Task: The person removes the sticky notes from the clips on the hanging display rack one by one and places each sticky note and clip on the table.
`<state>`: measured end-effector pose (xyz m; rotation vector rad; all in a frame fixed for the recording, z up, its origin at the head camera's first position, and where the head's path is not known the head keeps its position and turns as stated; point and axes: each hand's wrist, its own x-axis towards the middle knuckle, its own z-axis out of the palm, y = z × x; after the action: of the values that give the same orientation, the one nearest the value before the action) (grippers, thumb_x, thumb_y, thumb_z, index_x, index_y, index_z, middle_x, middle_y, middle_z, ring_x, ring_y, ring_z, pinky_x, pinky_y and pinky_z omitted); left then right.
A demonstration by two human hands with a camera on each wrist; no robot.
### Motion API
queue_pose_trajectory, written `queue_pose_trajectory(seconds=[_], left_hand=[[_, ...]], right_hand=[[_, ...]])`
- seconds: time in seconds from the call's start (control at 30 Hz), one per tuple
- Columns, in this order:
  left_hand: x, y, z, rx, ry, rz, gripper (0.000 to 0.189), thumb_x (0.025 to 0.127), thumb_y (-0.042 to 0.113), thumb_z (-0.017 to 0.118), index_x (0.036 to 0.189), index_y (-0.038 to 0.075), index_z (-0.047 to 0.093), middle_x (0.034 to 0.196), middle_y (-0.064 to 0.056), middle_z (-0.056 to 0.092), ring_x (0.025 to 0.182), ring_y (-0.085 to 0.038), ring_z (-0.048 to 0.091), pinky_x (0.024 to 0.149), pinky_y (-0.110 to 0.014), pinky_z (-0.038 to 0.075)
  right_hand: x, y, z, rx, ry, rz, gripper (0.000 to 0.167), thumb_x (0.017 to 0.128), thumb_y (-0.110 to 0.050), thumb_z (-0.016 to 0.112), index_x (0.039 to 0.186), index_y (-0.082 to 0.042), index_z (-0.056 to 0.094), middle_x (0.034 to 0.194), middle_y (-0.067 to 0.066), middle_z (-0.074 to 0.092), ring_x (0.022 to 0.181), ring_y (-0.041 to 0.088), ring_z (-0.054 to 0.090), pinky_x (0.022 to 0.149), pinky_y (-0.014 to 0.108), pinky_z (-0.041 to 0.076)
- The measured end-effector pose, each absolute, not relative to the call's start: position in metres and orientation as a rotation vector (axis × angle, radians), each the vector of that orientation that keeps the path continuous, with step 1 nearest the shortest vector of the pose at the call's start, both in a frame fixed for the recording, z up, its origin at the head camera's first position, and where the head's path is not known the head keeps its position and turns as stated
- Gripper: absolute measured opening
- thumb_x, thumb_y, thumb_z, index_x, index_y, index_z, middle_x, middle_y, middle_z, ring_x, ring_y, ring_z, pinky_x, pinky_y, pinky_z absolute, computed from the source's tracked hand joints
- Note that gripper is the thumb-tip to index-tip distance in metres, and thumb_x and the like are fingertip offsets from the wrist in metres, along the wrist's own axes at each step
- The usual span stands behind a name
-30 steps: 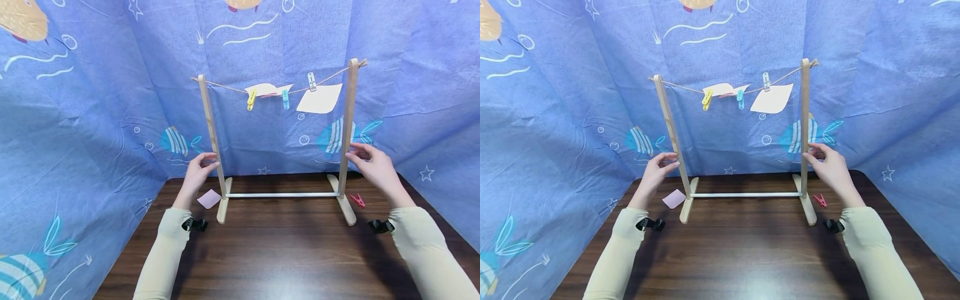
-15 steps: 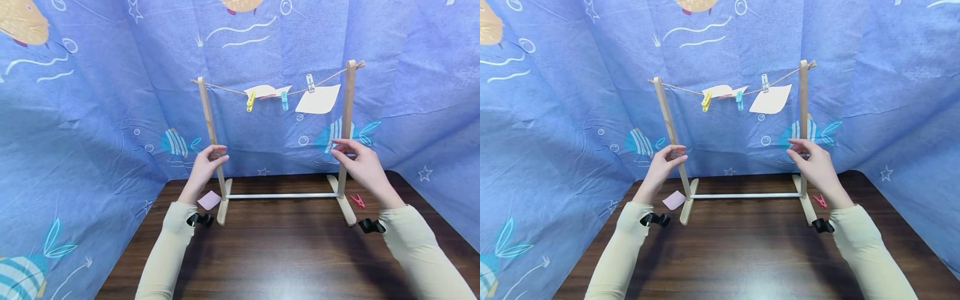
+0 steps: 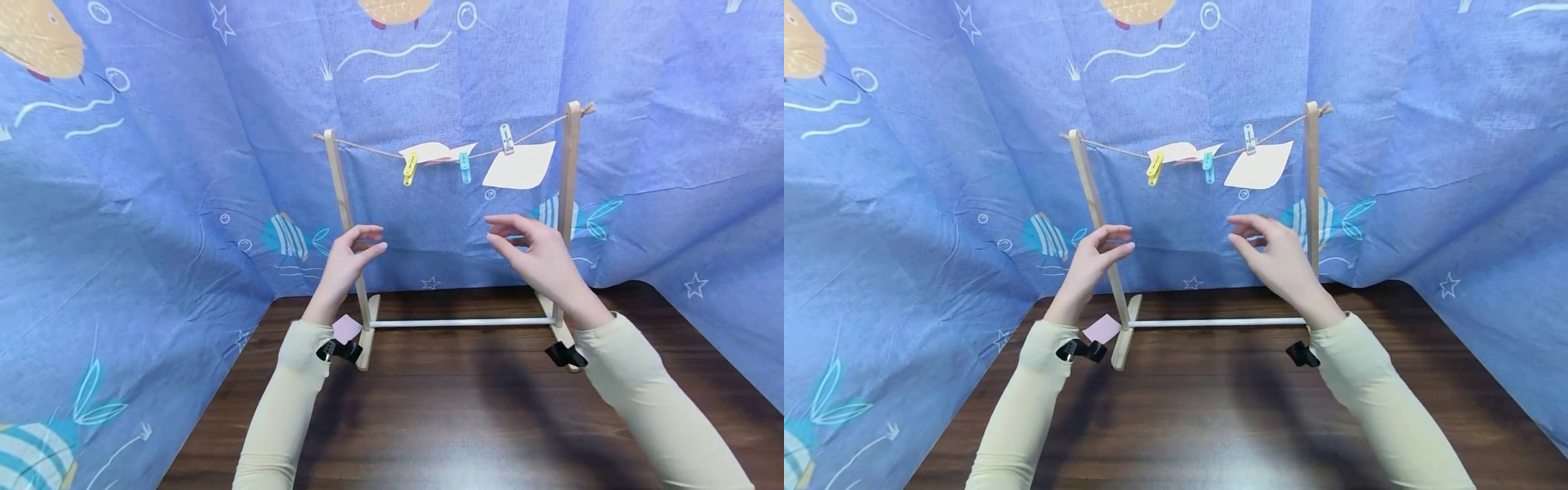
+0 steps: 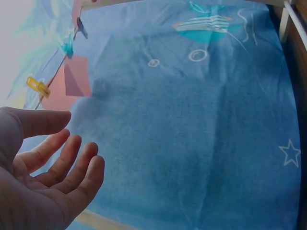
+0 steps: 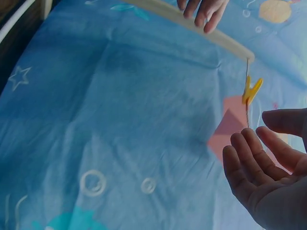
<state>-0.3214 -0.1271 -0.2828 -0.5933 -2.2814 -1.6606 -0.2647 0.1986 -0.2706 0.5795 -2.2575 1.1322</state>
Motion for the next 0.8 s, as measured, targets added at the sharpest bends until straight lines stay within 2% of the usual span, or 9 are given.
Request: queue_pose_trajectory(seconds=[0.13,0.37,0.6,0.8], left_hand=[[-0.324,-0.122,-0.277,-0.607,-2.286,-1.635,0.033,0.095,0.022,0.073,0.126,0.013,0.067,0.124,-0.012,0.064,0.109,-0.028,0.062,0.086,-0.043,0.051],[-0.326,-0.121,-0.266,-0.616,-2.219,-1.626,0.032,0.095,0.018,0.072,0.126,0.010,0.067,0.121,-0.012,0.065,0.106,-0.029,0.062,0.085,-0.041,0.051],[-0.328,-0.124,-0.262,-0.625,-2.190,-1.639,0.032,0.096,0.016,0.071,0.126,0.008,0.067,0.123,-0.016,0.064,0.107,-0.031,0.062,0.084,-0.041,0.051],[-0.330,-0.123,-0.265,-0.640,-2.197,-1.635,0.032,0.095,0.018,0.072,0.125,0.008,0.067,0.120,-0.015,0.065,0.103,-0.025,0.063,0.086,-0.039,0.052]], right_hand=[[-0.267,0.187,-0.262,0.642,-2.195,1.141,0.032,0.101,-0.023,0.064,0.131,-0.014,0.067,0.114,0.007,0.071,0.101,0.017,0.066,0.087,0.018,0.049],[-0.275,0.164,-0.238,0.733,-2.053,1.025,0.032,0.097,-0.014,0.069,0.128,-0.008,0.068,0.114,0.008,0.071,0.101,0.019,0.068,0.089,0.034,0.055],[-0.289,0.141,-0.219,0.826,-1.975,0.930,0.033,0.095,-0.005,0.069,0.127,-0.002,0.067,0.120,0.014,0.069,0.107,0.028,0.067,0.095,0.037,0.053],[-0.301,0.125,-0.214,0.810,-1.931,0.806,0.035,0.093,0.000,0.070,0.127,0.000,0.066,0.122,0.017,0.068,0.108,0.030,0.065,0.094,0.042,0.052]])
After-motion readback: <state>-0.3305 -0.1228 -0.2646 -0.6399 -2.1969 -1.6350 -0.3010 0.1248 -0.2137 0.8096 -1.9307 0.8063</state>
